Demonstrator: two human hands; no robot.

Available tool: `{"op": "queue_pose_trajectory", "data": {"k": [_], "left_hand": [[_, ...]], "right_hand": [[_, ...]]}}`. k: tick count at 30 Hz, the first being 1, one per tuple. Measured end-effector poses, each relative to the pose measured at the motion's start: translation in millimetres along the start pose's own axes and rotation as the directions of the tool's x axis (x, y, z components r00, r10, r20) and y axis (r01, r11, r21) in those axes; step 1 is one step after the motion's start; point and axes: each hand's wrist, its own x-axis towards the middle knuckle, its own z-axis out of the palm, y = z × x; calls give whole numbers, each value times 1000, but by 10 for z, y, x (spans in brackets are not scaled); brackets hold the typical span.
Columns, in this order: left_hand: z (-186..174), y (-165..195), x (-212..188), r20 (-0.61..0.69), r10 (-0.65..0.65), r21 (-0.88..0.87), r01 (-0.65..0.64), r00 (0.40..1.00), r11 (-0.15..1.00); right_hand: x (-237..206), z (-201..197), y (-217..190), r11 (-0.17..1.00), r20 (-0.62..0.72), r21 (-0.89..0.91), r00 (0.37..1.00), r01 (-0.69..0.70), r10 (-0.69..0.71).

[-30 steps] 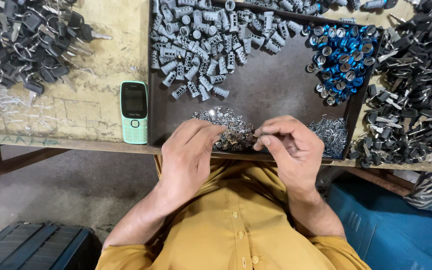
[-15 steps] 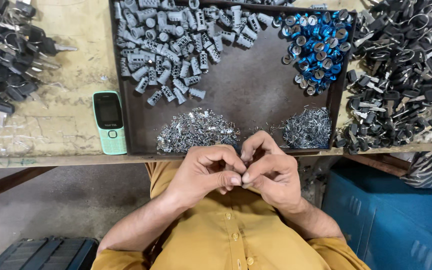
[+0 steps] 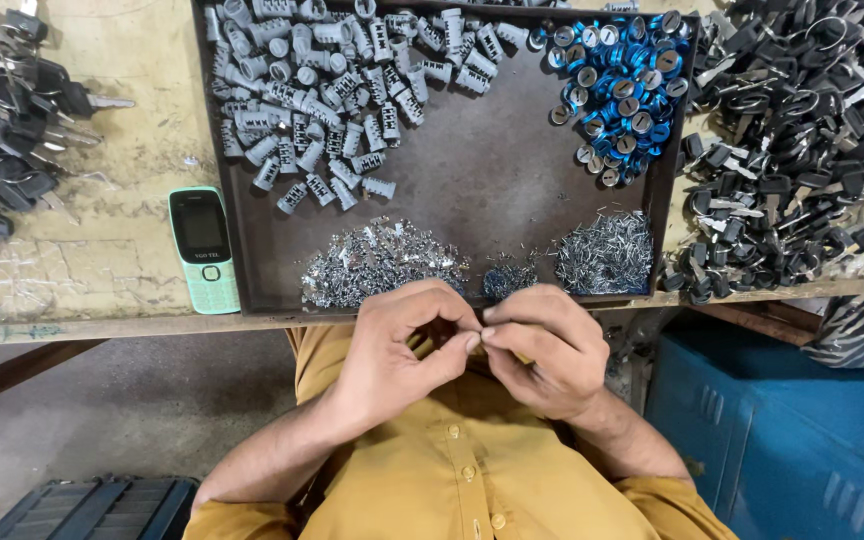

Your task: The person sits at a workbench assembling lock cylinder cores by hand. They pick small metal pins and springs from piles on a tray, insert them into a grey cylinder plug held in their fingers, fit a blue cap onto the plug, and place the finished cylinder back on the tray, repeating the cycle for successive cylinders.

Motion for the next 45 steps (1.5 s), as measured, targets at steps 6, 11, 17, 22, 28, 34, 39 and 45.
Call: {"op": "queue_pose_trajectory", "data": {"k": [6,11,17,22,28,34,39,45], "left_hand": [[-71,34,67,-98,-39,84,47,994,995],[-111,-43,89,-110,-44,-34,40,993,999],[-168,-59,117,-95,-58,-20,56,994,998],[-144,-36,181,-74,-57,-63,52,996,997],[-92,-76,188,-39,-55,-169,47,998,984],[-82,-164,133,-49,-94,-202,83,994,976],[-118,-177,123,-32,-88,-223,78,996,972],[-74,-144,132,-49,-99,-196,88,994,977]], "right_hand": [[250,-246,302,845,-36,-499,979,-190,199],[344,-255,435,793,32,-582,969,-180,244],[460,-180,486,818,98,-552,961,-164,258],[406,-195,332,888,10,-303,931,-345,365],[403,-227,382,812,-23,-474,927,-340,374],[423,-183,406,797,28,-560,956,-227,291],[520,-143,422,825,76,-536,964,-176,256],[367,-107,145,941,114,-53,935,-333,337]]}}
